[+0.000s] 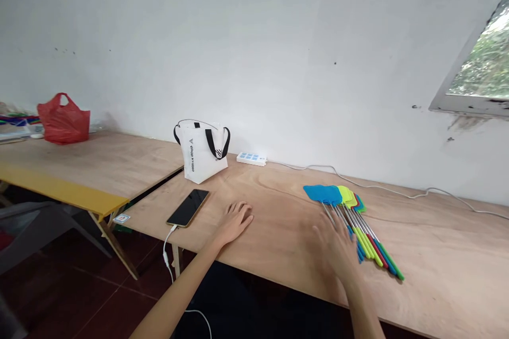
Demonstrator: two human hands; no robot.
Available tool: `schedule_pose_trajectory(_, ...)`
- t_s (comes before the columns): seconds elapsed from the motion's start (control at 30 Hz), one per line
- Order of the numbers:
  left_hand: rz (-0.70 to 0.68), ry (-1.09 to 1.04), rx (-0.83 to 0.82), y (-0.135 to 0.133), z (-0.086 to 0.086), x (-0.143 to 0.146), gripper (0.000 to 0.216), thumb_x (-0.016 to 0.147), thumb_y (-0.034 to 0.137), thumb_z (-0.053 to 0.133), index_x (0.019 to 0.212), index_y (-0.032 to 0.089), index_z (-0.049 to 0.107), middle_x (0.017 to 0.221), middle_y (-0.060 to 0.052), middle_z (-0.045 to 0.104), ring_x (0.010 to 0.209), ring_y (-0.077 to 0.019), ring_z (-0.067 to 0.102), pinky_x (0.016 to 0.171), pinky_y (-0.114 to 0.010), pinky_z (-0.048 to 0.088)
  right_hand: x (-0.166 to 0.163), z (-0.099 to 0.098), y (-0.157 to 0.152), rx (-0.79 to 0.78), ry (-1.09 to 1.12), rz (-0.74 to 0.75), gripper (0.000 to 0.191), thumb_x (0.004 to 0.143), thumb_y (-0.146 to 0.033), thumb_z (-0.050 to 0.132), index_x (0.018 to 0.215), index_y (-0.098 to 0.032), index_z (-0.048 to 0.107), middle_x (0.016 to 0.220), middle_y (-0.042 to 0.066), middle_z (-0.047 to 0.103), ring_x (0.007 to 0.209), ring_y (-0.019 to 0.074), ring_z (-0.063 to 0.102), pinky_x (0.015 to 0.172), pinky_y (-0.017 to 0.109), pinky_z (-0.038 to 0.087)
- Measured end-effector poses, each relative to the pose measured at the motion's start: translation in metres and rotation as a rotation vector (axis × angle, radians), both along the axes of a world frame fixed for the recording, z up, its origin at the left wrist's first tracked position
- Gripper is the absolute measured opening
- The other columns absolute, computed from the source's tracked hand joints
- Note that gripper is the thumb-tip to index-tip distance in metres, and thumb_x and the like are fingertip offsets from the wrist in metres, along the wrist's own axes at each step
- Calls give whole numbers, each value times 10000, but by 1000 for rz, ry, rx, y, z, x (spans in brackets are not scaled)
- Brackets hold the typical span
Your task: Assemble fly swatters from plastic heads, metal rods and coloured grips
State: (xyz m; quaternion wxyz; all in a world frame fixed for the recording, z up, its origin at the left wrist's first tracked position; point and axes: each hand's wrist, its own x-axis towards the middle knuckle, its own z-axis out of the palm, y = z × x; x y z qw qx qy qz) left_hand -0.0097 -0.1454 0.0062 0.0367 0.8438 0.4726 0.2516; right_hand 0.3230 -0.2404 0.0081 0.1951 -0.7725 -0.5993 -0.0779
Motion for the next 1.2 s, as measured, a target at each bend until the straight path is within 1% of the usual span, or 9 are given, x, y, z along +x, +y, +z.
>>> schedule_pose_trajectory(0.07,3,3,-5,-1,1,0,284,1034,390,419,1222,230,559,1319,-100,560,1281,-291,488,1119,-513,334,-25,-6,4,-51,-35,211,589,989,-521,274,1484,-276,478,1622,65,361,1520,285,258,1201,607,217)
schedule_pose_trajectory(0.1,2,3,-7,-1,2,0,283,1033,389,422,1223,230,559,1321,-100,559,1285,-291,485,1121,-514,333,-35,-9,5,-87,-32,279,569,998,-496,268,1476,-281,490,1607,56,391,1513,273,279,1208,598,210)
schedule_pose_trajectory(0.17,0,2,-7,-2,2,0,280,1033,389,422,1220,235,562,1318,-98,562,1279,-290,490,1122,-512,334,-49,-14,5,-132,-3,333,551,1015,-482,241,1473,-305,490,1583,38,432,1496,253,324,1212,601,201)
schedule_pose_trajectory(0.27,1,-3,4,-2,2,0,282,1033,394,419,1216,239,567,1305,-93,567,1261,-287,503,1121,-510,337,-52,-17,4,-128,31,331,548,1026,-494,218,1479,-327,479,1568,26,454,1482,239,354,1216,607,187)
schedule_pose_trajectory(0.4,-2,-9,7,-2,0,0,301,1037,403,405,1232,239,564,1317,-98,560,1273,-283,491,1126,-510,331,-48,-16,3,-121,30,337,543,1025,-492,237,1473,-318,489,1563,33,461,1481,242,355,1222,610,163)
schedule_pose_trajectory(0.8,0,-7,-16,-2,2,0,314,1036,412,395,1244,243,559,1338,-100,548,1292,-296,476,1129,-513,325,-51,-10,1,-154,61,334,569,1022,-500,216,1473,-290,491,1583,31,432,1498,235,321,1234,599,120)
schedule_pose_trajectory(1.2,3,-2,-20,-2,2,0,292,1033,393,409,1227,234,557,1327,-99,553,1292,-293,480,1135,-517,318,-50,-11,2,-147,69,336,578,1023,-512,209,1470,-283,494,1579,38,439,1492,233,331,1232,602,117)
